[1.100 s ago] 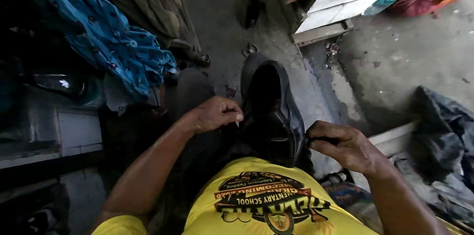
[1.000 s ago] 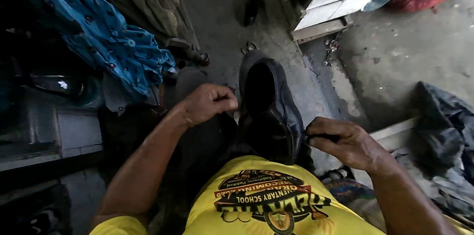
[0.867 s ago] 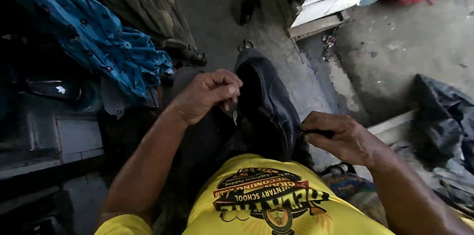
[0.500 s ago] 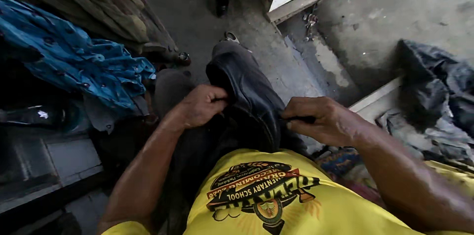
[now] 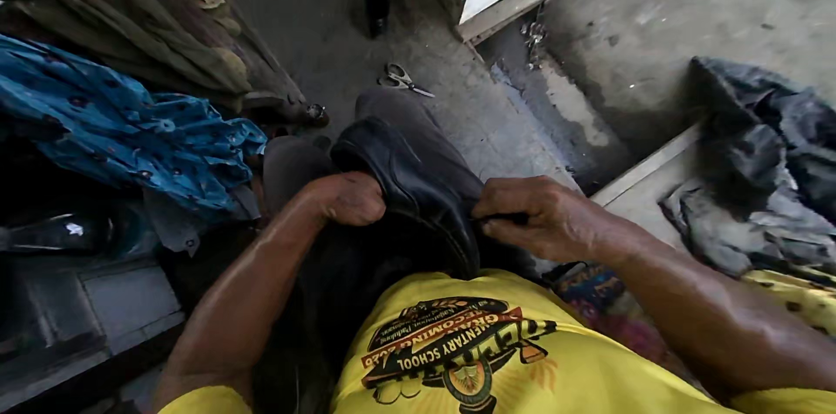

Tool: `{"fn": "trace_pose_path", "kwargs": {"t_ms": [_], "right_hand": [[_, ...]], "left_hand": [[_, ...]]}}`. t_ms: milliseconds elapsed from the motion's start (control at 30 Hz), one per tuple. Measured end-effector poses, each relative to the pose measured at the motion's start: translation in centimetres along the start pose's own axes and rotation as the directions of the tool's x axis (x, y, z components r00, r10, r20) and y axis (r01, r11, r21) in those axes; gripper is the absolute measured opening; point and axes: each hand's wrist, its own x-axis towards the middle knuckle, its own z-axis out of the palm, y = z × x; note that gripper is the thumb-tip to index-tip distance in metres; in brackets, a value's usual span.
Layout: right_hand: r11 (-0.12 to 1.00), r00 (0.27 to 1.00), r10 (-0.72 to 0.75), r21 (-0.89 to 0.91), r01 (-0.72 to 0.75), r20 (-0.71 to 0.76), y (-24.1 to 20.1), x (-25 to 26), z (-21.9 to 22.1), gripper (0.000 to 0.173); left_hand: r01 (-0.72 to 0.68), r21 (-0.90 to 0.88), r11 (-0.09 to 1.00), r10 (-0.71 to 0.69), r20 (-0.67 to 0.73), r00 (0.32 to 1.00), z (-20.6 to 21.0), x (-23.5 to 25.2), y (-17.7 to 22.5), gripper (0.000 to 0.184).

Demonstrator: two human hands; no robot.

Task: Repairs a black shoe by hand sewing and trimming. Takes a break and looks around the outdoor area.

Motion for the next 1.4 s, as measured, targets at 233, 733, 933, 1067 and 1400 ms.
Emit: {"fn": "trace_pose_path", "kwargs": {"t_ms": [233,733,933,1067,1400], "right_hand": [[0.998,0.999,0.036,-0.053,-0.036,0.0,-0.4,0.0,0.6,0.023],[0.962,0.911,0.208,-0.246,-0.123,0.357,-2.8,3.3,-1.6,0.014],[0.978,0.958,0.169,-0.159,-0.133,0.233,-0.9,3.1,-0.7,0.012],[0.981,0.993,0.121,-0.156,-0.116,0.017,0.2,1.3,0.6,0.02],[0.91,0.858,0.378,-0.032,-0.414,-0.348,2.7,-0.6,-0.3,0.027]], "left_hand": [[-0.056,-0.104,0.993,0.056,-0.007,0.998,1.0,0.0,-1.0,0.014],[0.002,-0.028,1.0,0.0,0.044,0.999,1.6,-0.7,-1.5,0.008],[0.061,0.004,0.998,-0.061,0.03,0.998,1.7,-0.5,-1.3,0.008],[-0.045,-0.125,0.991,0.04,-0.042,0.998,2.4,-0.4,-1.7,0.01],[-0.193,-0.286,0.938,0.134,-0.214,0.967,4.2,-0.3,-4.3,0.019]]}}
